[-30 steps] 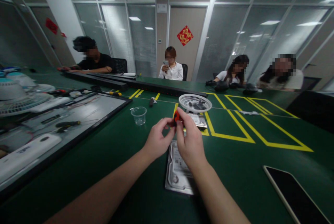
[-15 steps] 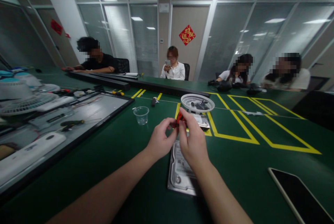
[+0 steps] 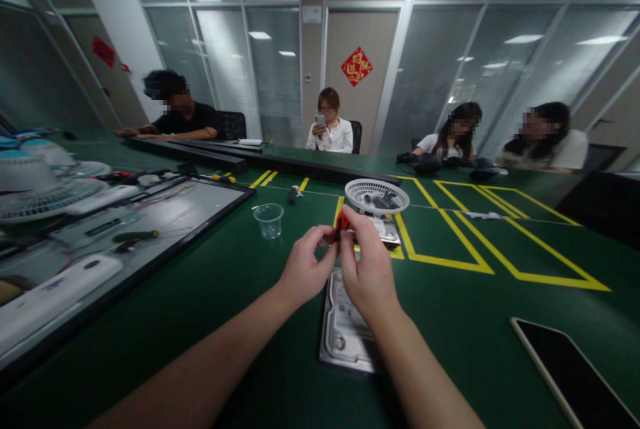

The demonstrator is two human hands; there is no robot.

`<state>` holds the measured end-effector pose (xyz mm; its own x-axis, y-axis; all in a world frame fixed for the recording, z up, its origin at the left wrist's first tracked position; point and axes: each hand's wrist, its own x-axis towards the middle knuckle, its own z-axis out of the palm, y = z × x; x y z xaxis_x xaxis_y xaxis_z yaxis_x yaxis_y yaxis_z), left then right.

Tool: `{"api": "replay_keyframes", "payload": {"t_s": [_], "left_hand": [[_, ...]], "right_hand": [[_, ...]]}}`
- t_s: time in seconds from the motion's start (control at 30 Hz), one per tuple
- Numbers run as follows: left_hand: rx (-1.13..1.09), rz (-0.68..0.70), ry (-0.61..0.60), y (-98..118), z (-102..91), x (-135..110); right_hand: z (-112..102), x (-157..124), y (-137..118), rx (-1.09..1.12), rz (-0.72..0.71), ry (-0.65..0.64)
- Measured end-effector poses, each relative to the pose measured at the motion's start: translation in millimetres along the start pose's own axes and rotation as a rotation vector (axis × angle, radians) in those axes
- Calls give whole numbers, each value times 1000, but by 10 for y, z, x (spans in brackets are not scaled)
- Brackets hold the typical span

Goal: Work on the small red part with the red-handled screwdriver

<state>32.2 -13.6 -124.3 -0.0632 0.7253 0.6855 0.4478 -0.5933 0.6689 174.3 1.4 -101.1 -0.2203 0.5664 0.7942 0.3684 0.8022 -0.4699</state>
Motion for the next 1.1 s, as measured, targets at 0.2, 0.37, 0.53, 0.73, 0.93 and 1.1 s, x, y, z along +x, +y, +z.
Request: {"api": "replay_keyframes", "payload": {"t_s": [0.2,0.37,0.53,0.73,0.93,1.1], "left_hand": [[16,16,36,1,-6,2],[25,16,37,-3,-7,-1],[11,41,7,1,-6,8],[28,18,28,-14,3,1],[9,26,-6,-2,-2,3],[8,46,-1,2,1,-4]], "right_hand": [[-11,38,-28,-41,-46,34],[-6,19,-50,-35,-30,24],[-13,7,-21,-17,-17,-2],[-18,34,-53,-56,-48,25],[-6,1,-34,-2,18,13],[-19,17,-36,-42,-36,22]]}}
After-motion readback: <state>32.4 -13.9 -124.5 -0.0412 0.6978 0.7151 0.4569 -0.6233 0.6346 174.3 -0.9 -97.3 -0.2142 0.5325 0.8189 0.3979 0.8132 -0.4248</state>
